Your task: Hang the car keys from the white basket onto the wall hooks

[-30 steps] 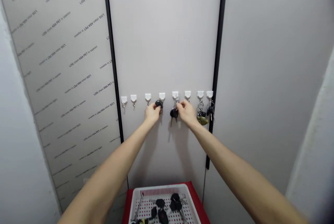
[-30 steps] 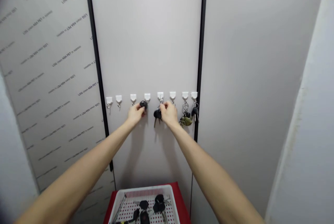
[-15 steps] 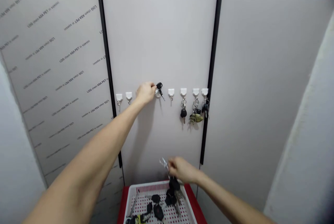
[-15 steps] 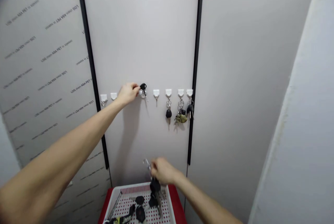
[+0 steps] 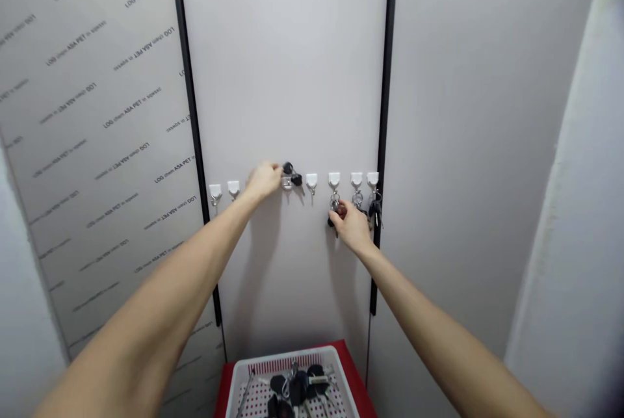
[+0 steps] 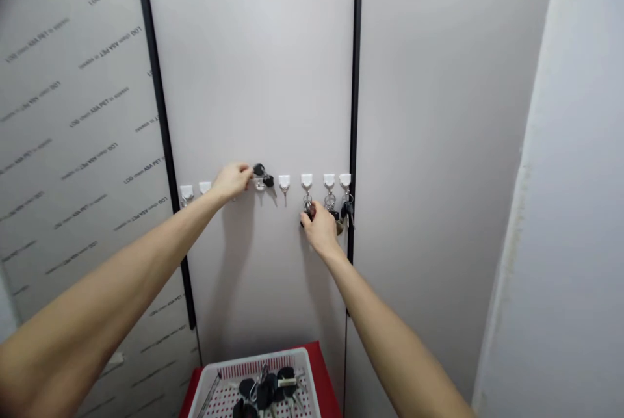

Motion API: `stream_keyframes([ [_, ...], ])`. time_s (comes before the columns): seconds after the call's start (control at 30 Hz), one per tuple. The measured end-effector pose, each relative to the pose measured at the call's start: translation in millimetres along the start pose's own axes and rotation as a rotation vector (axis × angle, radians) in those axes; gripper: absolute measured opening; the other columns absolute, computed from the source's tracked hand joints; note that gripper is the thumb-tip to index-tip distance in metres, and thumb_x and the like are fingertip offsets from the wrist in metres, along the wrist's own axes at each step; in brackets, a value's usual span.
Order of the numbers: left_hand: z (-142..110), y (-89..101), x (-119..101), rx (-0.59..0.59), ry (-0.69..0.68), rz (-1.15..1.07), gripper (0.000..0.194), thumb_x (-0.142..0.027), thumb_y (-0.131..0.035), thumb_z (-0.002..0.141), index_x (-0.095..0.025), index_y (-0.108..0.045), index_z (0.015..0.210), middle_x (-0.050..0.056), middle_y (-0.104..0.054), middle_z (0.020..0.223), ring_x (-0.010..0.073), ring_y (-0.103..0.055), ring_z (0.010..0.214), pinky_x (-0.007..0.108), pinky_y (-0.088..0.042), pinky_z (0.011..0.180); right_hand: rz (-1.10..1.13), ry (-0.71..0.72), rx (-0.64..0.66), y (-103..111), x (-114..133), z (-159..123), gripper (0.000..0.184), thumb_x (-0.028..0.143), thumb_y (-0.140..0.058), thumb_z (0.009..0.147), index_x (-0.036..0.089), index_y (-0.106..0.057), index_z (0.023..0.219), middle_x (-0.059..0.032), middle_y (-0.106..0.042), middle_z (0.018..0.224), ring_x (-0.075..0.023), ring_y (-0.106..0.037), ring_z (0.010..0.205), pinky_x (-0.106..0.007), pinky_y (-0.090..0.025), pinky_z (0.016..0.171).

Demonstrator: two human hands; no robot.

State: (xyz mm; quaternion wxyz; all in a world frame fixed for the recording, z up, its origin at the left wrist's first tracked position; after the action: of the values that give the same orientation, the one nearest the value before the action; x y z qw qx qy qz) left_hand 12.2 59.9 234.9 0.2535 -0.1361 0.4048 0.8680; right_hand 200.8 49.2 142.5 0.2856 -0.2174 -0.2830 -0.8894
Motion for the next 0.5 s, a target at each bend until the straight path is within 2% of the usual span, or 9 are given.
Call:
stream_keyframes([
  [0.1,4,13.2,14,-0.223,0.057,-0.221,0.024,-0.028,-0.030,0.066,-0.016,-0.050,0.062,0.001,-0.050,0.054,0.0102,-0.047,0.050,0.021,-0.034,0.049,-0.049,-0.035,0.052,-4,1,11,0.019,0.030,-0.039,0.062,0.015,-0.051,0.060,-0.0014,-0.050,0.052,-0.0123,-0.044,0.051,-0.023,-0.032,0.050],
  [0.13,2,15.2,17,-0.240,0.059,-0.305,0.023,-0.028,-0.030,0.066,-0.015,-0.049,0.061,0.001,-0.049,0.054,0.0093,-0.046,0.049,0.021,-0.034,0.049,-0.027,-0.034,0.032,-1,2,15,0.019,0.029,-0.037,0.063,0.015,-0.048,0.055,-0.0004,-0.048,0.049,-0.0115,-0.042,0.049,-0.022,-0.031,0.048],
  [0.2,-11,14.6,17,-0.186,0.021,-0.458,0.021,-0.028,-0.031,0.066,-0.015,-0.046,0.060,-0.001,-0.047,0.052,0.0078,-0.044,0.047,0.019,-0.034,0.048,0.047,-0.009,-0.036,8,7,24,0.020,0.028,-0.033,0.065,0.016,-0.044,0.052,0.0014,-0.043,0.046,-0.0100,-0.038,0.045,-0.021,-0.028,0.044],
  [0.27,-36,7.3,11,-0.031,-0.072,-0.528,0.020,-0.029,-0.033,0.066,-0.014,-0.045,0.059,-0.002,-0.045,0.051,0.0070,-0.043,0.047,0.019,-0.034,0.050,0.107,0.037,-0.089,20,14,32,0.020,0.027,-0.032,0.065,0.016,-0.042,0.052,0.0025,-0.041,0.046,-0.0089,-0.037,0.044,-0.020,-0.027,0.043],
  [0.33,-72,-8.5,5,0.197,-0.169,-0.478,0.021,-0.029,-0.034,0.066,-0.014,-0.045,0.056,-0.002,-0.045,0.050,0.0068,-0.043,0.050,0.018,-0.033,0.052,0.119,0.067,-0.059,28,18,37,0.019,0.026,-0.032,0.065,0.017,-0.039,0.051,0.0030,-0.040,0.046,-0.0082,-0.036,0.043,-0.019,-0.026,0.043],
  [0.43,-133,-46.0,12,0.571,-0.210,-0.341,0.027,-0.030,-0.031,0.068,-0.013,-0.047,0.056,-0.002,-0.045,0.050,0.0063,-0.039,0.048,0.017,-0.030,0.048,0.094,0.107,0.044,30,16,37,0.016,0.024,-0.034,0.064,0.017,-0.040,0.051,0.0033,-0.041,0.045,-0.0078,-0.037,0.044,-0.019,-0.027,0.044],
  [0.5,-171,-73.2,28,0.747,-0.199,-0.220,0.027,-0.027,-0.031,0.068,-0.013,-0.051,0.056,-0.002,-0.046,0.049,0.0061,-0.037,0.046,0.017,-0.029,0.047,0.086,0.101,0.069,30,10,37,0.015,0.025,-0.035,0.064,0.016,-0.044,0.055,0.0028,-0.044,0.047,-0.0079,-0.039,0.045,-0.019,-0.029,0.045],
])
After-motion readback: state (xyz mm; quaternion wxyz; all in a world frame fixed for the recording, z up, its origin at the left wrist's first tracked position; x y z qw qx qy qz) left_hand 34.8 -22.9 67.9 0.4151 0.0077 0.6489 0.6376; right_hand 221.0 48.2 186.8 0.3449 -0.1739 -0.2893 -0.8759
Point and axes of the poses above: each hand's wrist, its own z-axis towards the middle knuckle, its own y-axis out of the back of the hand, x = y × z, the point moved 4 cm from there along z, towards the middle knuckle
